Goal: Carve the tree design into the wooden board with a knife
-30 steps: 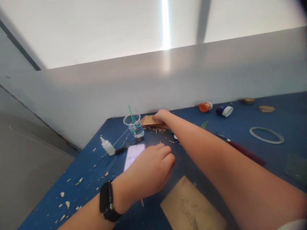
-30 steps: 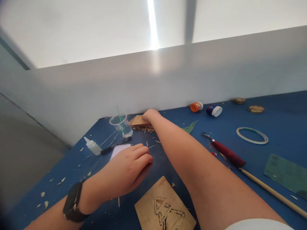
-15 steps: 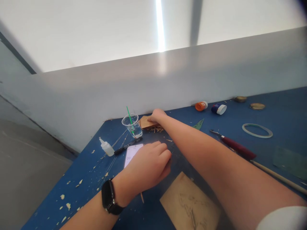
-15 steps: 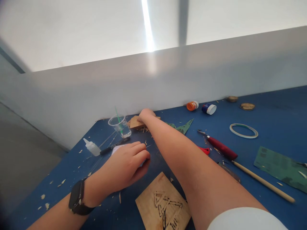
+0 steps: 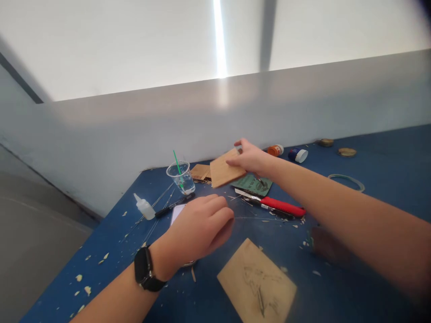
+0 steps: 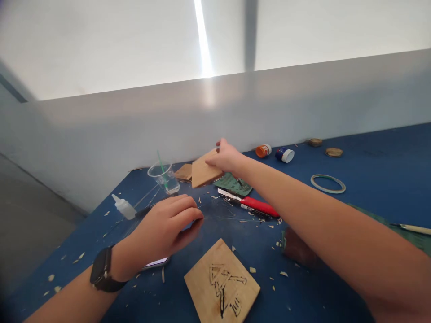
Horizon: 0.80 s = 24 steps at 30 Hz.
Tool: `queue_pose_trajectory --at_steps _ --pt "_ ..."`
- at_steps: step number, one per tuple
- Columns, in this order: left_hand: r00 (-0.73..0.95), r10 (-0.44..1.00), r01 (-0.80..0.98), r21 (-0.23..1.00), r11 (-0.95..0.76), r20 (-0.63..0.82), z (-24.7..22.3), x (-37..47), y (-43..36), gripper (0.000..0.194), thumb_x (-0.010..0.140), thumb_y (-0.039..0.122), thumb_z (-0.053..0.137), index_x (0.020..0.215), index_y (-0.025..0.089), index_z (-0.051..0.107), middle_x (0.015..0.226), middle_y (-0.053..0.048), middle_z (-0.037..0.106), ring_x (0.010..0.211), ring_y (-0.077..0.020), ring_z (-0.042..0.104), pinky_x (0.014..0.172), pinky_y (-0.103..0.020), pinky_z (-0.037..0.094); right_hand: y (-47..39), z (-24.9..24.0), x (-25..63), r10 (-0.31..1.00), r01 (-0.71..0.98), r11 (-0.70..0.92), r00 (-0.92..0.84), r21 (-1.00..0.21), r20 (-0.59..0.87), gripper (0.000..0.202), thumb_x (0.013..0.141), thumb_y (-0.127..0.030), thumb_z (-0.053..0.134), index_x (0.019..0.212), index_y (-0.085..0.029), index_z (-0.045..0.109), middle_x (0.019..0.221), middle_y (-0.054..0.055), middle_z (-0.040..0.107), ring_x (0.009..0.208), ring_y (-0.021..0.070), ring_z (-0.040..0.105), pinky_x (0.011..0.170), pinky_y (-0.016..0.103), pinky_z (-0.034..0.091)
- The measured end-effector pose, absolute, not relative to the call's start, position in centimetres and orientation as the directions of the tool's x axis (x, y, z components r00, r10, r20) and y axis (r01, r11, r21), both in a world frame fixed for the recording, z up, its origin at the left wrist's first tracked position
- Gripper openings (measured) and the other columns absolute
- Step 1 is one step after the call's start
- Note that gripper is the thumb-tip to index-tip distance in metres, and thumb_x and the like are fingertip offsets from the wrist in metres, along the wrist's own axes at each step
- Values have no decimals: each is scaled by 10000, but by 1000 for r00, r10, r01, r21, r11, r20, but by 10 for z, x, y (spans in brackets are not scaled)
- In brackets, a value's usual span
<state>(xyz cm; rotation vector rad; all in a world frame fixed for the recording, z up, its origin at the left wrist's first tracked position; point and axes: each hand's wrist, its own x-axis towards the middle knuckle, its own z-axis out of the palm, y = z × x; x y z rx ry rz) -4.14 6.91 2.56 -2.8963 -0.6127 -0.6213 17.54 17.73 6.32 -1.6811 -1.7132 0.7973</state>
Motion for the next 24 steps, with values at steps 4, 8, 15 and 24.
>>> queue_pose_trajectory --at_steps 4,8,15,24 --pt "862 334 342 48 -938 382 32 -41 67 170 1052 168 528 952 205 659 844 -34 670 740 -190 586 666 -326 439 132 41 200 973 612 -73 -129 -787 -190 356 1056 -379 702 1362 -202 660 1338 111 682 1076 252 713 897 454 633" --pt "886 332 321 88 -943 324 30 -38 67 179 1041 162 545 915 216 661 891 -43 700 792 -197 636 671 -321 448 113 14 198 910 636 -164 -198 -754 -365 373 1055 -385 704 1372 -195 649 1290 104 694 1024 241 722 854 435 642" --pt "840 494 480 120 -869 223 10 -38 77 195 1048 217 627 921 221 775 920 -47 725 755 -200 669 646 -308 447 109 3 193 873 708 -58 -306 -704 -380 377 1059 -387 696 1381 -198 643 1296 105 691 1021 239 720 853 432 641" --pt "708 685 667 158 -728 172 -1 -35 79 314 1073 226 562 906 190 826 992 -96 714 830 -230 679 739 -349 505 97 11 201 896 829 293 -412 -476 -165 355 962 -503 741 1095 -183 665 978 73 709 844 242 657 702 357 497"
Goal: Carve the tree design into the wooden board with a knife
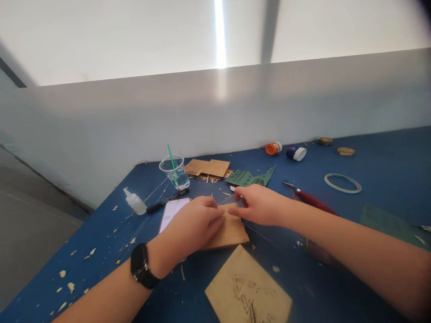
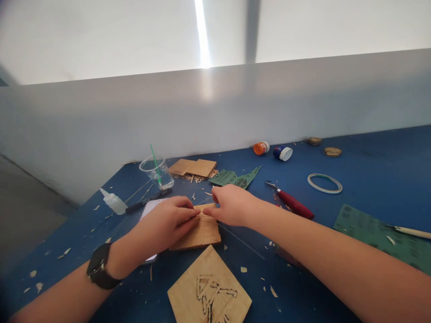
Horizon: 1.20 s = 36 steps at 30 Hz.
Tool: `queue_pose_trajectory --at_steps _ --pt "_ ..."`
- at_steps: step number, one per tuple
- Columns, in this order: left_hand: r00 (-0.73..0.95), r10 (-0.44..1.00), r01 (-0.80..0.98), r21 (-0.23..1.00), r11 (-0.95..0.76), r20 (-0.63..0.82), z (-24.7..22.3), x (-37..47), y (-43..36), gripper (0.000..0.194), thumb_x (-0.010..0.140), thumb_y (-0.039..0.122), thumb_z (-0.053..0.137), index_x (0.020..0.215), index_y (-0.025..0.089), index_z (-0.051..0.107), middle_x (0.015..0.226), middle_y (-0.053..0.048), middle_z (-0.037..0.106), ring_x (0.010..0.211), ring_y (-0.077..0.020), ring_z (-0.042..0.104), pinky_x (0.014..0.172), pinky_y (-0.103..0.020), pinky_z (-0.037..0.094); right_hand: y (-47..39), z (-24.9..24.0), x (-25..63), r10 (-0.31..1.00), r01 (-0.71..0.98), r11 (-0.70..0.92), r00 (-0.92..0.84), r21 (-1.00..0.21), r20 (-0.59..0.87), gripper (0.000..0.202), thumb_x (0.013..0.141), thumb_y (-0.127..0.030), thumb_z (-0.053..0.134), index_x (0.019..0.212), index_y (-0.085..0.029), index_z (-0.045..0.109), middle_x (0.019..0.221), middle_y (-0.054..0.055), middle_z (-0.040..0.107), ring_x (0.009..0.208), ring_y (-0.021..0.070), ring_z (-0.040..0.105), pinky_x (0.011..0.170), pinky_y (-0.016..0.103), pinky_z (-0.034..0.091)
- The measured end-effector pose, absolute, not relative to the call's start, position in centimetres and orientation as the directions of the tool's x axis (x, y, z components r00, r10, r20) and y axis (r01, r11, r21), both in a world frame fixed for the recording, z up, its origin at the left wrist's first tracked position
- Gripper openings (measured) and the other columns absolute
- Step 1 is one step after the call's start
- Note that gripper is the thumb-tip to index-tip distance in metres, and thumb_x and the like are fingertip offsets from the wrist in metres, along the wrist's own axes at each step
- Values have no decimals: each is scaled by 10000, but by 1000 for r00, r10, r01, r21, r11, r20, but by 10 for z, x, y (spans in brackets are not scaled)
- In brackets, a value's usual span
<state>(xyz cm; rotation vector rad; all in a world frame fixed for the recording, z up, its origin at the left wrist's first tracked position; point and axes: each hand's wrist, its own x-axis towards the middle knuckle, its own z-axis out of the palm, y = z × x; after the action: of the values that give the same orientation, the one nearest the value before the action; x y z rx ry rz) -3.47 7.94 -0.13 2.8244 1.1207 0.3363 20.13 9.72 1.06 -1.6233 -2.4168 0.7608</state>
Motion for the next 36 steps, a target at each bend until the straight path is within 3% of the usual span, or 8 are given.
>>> queue_pose_trajectory --at_steps 7,10,16,25,30,33,34,36 --pt "769 639 613 257 -747 23 16 -41 75 190 981 152 636 871 186 787 986 -44 674 755 -168 663 683 -284 509 76 11 209 754 755 522 -626 -396 -198 34 933 -261 638 959 -257 661 862 21 725 703 206 631 593 311 355" --pt "776 630 594 306 -744 23 15 -46 80 244 997 137 612 867 203 808 1003 -40 694 773 -162 678 718 -281 525 77 15 211 722 739 542 -653 -401 -229 143 940 -203 597 1034 -273 680 946 25 749 764 212 661 617 309 387" --pt "764 639 576 359 -735 83 8 -51 88 136 960 208 731 985 260 855 1187 -79 732 966 -223 708 842 -347 577 79 23 213 712 752 531 -646 -390 -275 75 957 -255 609 983 -253 679 929 44 729 771 227 657 617 325 402" --pt "742 666 588 397 -704 81 9 -41 75 264 882 87 751 1054 268 837 1205 -61 713 935 -202 727 810 -312 595 82 18 225 714 756 522 -640 -395 -283 56 877 -215 657 837 -254 650 764 6 657 633 194 564 553 318 336" --pt "748 659 585 388 -712 82 9 -37 72 204 889 100 781 949 271 877 1132 -52 720 934 -207 722 815 -307 578 83 33 222 759 711 483 -631 -511 -161 310 1009 -387 596 739 -247 532 675 -3 568 572 170 464 533 325 322" --pt "749 657 582 385 -716 90 10 -37 73 145 930 192 770 930 280 885 1129 -57 717 870 -203 713 757 -313 566 78 39 208 779 526 438 -627 -729 15 488 1132 -587 304 811 -261 474 720 -9 566 631 168 507 595 313 409" --pt "750 655 580 386 -718 93 11 -37 73 135 940 223 765 917 280 884 1120 -59 717 865 -206 713 743 -313 564 77 37 201 771 282 363 -626 -888 116 503 1119 -642 352 811 -262 468 698 -19 527 625 166 488 601 314 413" --pt "754 649 572 389 -722 97 12 -38 74 132 948 268 761 890 283 879 1091 -59 720 872 -213 714 729 -309 560 75 29 186 780 -149 147 -590 -978 207 557 1050 -726 512 759 -260 422 658 -63 352 570 142 319 540 294 335"
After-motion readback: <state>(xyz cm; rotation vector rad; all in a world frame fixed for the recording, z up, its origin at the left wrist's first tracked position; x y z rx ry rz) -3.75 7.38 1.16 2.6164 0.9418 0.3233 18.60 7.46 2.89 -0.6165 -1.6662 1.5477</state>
